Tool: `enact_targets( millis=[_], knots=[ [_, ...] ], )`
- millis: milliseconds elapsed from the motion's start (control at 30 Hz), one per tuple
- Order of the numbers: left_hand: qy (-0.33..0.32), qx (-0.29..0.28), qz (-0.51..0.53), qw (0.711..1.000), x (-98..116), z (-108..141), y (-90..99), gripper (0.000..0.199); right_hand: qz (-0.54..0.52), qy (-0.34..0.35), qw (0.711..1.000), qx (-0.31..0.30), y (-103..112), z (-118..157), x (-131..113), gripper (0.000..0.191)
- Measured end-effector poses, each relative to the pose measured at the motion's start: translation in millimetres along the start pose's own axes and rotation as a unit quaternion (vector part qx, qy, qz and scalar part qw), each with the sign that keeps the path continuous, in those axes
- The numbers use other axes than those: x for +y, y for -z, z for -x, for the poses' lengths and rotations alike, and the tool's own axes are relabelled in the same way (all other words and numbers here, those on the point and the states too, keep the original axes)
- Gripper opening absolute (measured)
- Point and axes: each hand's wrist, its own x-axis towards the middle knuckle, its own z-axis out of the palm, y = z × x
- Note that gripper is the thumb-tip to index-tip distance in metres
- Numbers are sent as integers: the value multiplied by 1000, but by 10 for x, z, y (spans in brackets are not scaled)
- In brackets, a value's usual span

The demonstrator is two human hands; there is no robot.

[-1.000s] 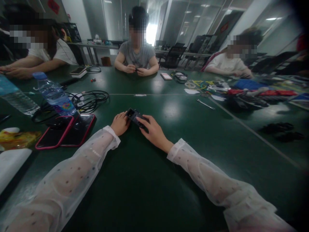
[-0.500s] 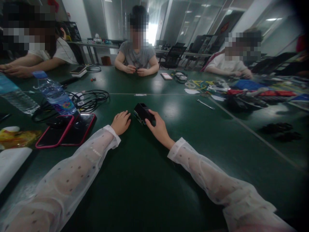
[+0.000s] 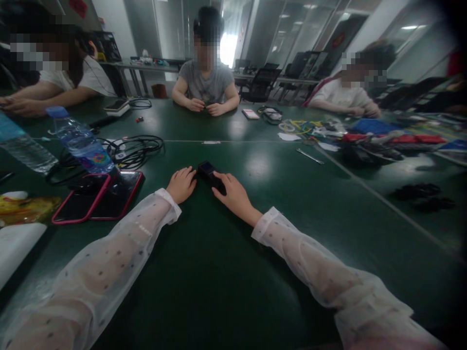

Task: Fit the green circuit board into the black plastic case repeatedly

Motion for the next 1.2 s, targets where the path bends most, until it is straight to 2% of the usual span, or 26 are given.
enact_targets(
  millis=[400, 667, 733, 833, 900, 967, 1100, 1200],
  knots=[
    [-1, -2, 16, 1000, -37, -13, -30, 40, -95, 27, 995, -17, 9, -25, 51, 45],
    [3, -6, 18, 1000, -34, -11, -38, 44, -125, 22, 992, -20, 26, -31, 66, 46],
    [3, 5, 26, 1000, -43, -10, -59, 49, -129, 20, 991, -22, 37, -32, 58, 47],
    [3, 34, 58, 998, -62, -5, -93, 66, -132, 17, 991, -24, 39, -34, 56, 47],
    [-10, 48, 81, 995, -68, 0, -95, 78, -132, 21, 991, -21, 29, -35, 64, 47],
    [-24, 49, 92, 994, -64, 5, -72, 82, -131, 26, 991, -18, 19, -36, 74, 47],
    [-21, 25, 101, 994, -49, 7, 7, 73, -132, 25, 991, -21, 23, -32, 74, 46],
    [-23, 31, 109, 993, -53, 0, 40, 67, -135, 18, 990, -29, 47, -24, 61, 46]
  ],
)
